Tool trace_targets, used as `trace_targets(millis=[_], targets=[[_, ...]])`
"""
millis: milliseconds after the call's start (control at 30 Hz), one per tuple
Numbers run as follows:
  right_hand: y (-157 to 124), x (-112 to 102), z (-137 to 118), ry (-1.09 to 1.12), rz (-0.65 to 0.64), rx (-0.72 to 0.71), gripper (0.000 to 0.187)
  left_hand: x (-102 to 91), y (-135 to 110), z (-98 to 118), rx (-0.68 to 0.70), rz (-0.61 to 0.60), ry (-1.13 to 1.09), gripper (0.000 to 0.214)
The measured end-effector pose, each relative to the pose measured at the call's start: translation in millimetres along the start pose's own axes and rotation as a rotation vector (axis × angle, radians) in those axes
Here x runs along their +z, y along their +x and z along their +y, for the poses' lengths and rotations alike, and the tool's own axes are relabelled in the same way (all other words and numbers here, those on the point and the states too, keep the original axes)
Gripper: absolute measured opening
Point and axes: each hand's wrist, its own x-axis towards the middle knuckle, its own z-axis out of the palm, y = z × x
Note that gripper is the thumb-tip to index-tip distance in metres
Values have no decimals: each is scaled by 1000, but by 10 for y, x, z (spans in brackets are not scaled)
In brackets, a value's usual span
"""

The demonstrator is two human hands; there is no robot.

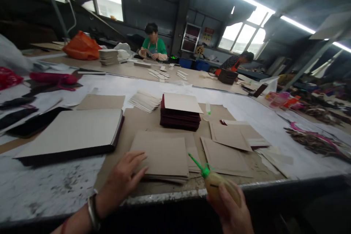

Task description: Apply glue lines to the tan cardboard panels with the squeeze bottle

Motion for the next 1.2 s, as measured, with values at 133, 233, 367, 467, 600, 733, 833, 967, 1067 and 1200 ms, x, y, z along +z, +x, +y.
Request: trace_targets(millis=[133, 233, 367, 467, 600, 733, 833, 967, 1067, 1200], targets=[[20, 741, 30, -305, -242, -94, 57, -218, -493, -521, 260, 37, 341, 33], [75, 1172, 90, -549, -371, -249, 53, -174, -561, -634, 283, 25, 373, 31], [170, 1568, 155, -769, -439, -455, 48, -110, -523, -650, 309, 137, 353, 30], [234, 1744, 187, -842, -430, -532, 47, -78, -542, -667, 371, 208, 377, 29], [294, 1869, 218, -882, -456, -547, 47, -45, -590, -686, 408, 236, 389, 34], [344, 1936, 244, -907, -474, -571, 46, -41, -595, -674, 407, 255, 364, 40], [371, 1960, 247, -928, -471, -584, 44, -69, -575, -632, 431, 274, 373, 41], [362, 1946, 212, -942, -498, -570, 42, -99, -559, -580, 443, 278, 436, 34], [335, 1919, 186, -962, -532, -544, 42, -101, -563, -568, 451, 282, 474, 29], [331, 1929, 200, -963, -522, -561, 43, -106, -570, -555, 463, 288, 504, 27]])
